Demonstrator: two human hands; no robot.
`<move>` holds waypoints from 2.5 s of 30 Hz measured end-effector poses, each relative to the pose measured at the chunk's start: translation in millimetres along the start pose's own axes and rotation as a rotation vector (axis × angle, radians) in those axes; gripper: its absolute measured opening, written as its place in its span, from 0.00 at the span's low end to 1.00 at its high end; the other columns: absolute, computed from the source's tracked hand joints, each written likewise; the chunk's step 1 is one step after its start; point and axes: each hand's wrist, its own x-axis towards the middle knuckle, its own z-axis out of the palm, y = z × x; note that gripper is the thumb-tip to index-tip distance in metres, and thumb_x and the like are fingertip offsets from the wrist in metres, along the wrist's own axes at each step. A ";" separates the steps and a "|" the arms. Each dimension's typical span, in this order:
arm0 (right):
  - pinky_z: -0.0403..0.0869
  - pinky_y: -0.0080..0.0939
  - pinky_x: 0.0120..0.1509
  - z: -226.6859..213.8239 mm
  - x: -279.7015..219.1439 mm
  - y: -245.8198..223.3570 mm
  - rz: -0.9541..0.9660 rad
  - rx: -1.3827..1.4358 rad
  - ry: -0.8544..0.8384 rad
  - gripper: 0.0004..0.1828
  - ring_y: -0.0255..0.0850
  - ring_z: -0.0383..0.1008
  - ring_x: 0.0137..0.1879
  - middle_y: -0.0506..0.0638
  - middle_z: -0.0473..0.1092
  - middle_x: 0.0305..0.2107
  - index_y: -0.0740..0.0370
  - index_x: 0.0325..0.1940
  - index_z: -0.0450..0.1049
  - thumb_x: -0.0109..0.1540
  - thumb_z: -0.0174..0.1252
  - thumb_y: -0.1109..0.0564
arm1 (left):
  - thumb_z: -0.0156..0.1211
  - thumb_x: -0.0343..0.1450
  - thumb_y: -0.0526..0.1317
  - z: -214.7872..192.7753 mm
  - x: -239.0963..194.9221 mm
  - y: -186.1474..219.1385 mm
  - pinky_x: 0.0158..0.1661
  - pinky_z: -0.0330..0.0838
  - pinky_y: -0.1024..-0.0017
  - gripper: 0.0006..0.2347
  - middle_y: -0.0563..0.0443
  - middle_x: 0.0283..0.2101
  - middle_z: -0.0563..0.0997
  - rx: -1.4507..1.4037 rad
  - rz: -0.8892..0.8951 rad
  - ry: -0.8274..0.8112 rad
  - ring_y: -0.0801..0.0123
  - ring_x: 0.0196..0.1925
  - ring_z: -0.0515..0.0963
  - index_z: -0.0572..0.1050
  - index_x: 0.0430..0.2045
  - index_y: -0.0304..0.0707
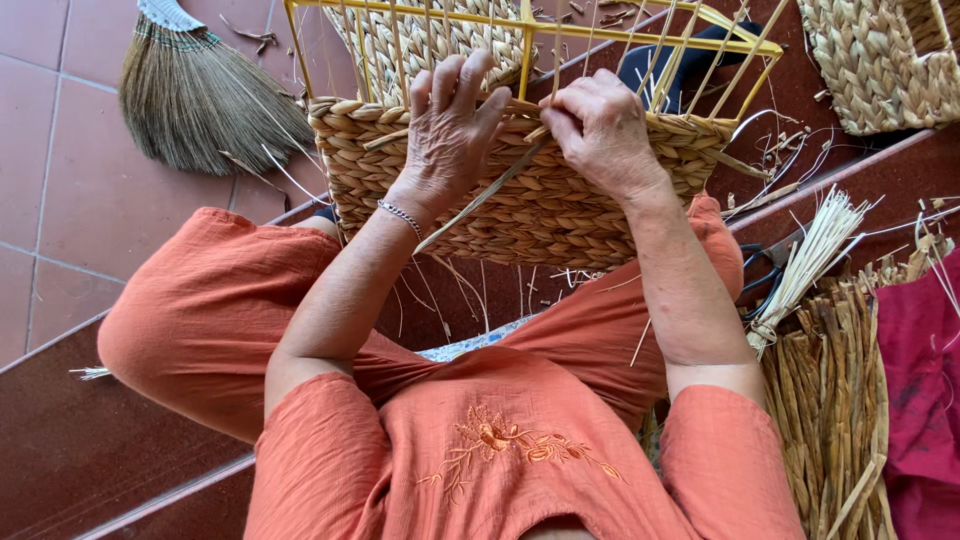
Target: The person weaves a basket by hand, interlacing dried plant fibers through a yellow metal frame. The person repeatedly pulls and tucks strands to build up the basket walls.
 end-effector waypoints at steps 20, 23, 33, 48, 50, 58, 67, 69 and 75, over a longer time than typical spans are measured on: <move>0.72 0.26 0.37 -85.3 -213.1 38.5 0.774 0.603 0.650 0.04 0.31 0.73 0.35 0.54 0.78 0.39 0.67 0.53 0.79 0.74 0.63 0.65 | 0.76 0.69 0.42 28.0 -0.3 -28.0 0.34 0.73 0.67 0.09 0.53 0.30 0.80 -0.368 -0.350 -0.207 0.69 0.33 0.78 0.79 0.25 0.41; 0.70 0.26 0.39 -106.3 -312.5 44.2 0.957 0.513 0.786 0.04 0.29 0.71 0.32 0.52 0.78 0.37 0.67 0.51 0.78 0.74 0.61 0.64 | 0.74 0.71 0.34 25.4 -1.2 -32.8 0.35 0.77 0.70 0.06 0.51 0.31 0.82 -0.503 -0.305 -0.168 0.68 0.32 0.81 0.79 0.28 0.38; 0.72 0.38 0.44 -127.6 -512.3 41.7 1.084 -0.437 0.697 0.06 0.35 0.72 0.39 0.46 0.75 0.34 0.62 0.44 0.81 0.64 0.69 0.67 | 0.66 0.70 0.28 22.0 -10.3 -36.1 0.43 0.75 0.75 0.01 0.50 0.33 0.81 -0.542 -0.324 -0.238 0.74 0.36 0.79 0.79 0.31 0.29; 0.65 0.55 0.64 -131.9 -524.9 69.2 1.149 -0.803 0.386 0.20 0.50 0.65 0.56 0.50 0.66 0.44 0.54 0.39 0.72 0.52 0.78 0.61 | 0.72 0.76 0.28 23.8 -18.3 -28.1 0.41 0.73 0.74 0.08 0.51 0.36 0.78 -0.481 -0.265 -0.208 0.72 0.37 0.76 0.76 0.31 0.32; 0.65 0.54 0.63 -135.6 -520.6 69.1 1.176 -0.746 0.379 0.19 0.51 0.65 0.57 0.50 0.67 0.44 0.53 0.38 0.72 0.53 0.78 0.61 | 0.71 0.75 0.28 22.5 -17.3 -25.6 0.42 0.73 0.73 0.08 0.50 0.36 0.78 -0.498 -0.256 -0.192 0.71 0.38 0.76 0.76 0.31 0.32; 0.67 0.57 0.65 -161.2 -462.8 36.0 0.979 -0.600 0.357 0.15 0.43 0.72 0.42 0.46 0.72 0.30 0.60 0.35 0.75 0.54 0.78 0.64 | 0.70 0.76 0.30 -15.7 6.8 -2.2 0.47 0.72 0.66 0.04 0.50 0.39 0.79 -0.389 -0.190 -0.263 0.64 0.43 0.77 0.78 0.36 0.34; 0.71 0.29 0.35 -120.5 -223.0 -53.8 0.706 0.373 0.355 0.10 0.29 0.70 0.32 0.44 0.72 0.28 0.62 0.36 0.75 0.61 0.72 0.63 | 0.67 0.74 0.35 -48.4 6.7 120.0 0.54 0.69 0.61 0.06 0.48 0.47 0.82 -0.694 -0.120 -0.166 0.58 0.53 0.79 0.80 0.43 0.39; 0.69 0.29 0.35 -95.8 -172.2 -86.1 0.564 0.477 0.273 0.10 0.30 0.68 0.32 0.46 0.71 0.30 0.62 0.36 0.75 0.60 0.72 0.64 | 0.64 0.74 0.35 -50.6 0.8 135.6 0.53 0.72 0.61 0.09 0.46 0.49 0.81 -0.810 -0.155 -0.158 0.55 0.51 0.78 0.78 0.47 0.36; 0.72 0.33 0.42 -57.6 -81.7 -118.8 0.175 0.585 0.104 0.05 0.33 0.73 0.40 0.49 0.73 0.36 0.63 0.45 0.77 0.66 0.67 0.64 | 0.54 0.80 0.39 -106.0 4.9 74.0 0.50 0.79 0.68 0.08 0.47 0.45 0.83 -1.601 -0.757 0.073 0.66 0.45 0.82 0.78 0.43 0.34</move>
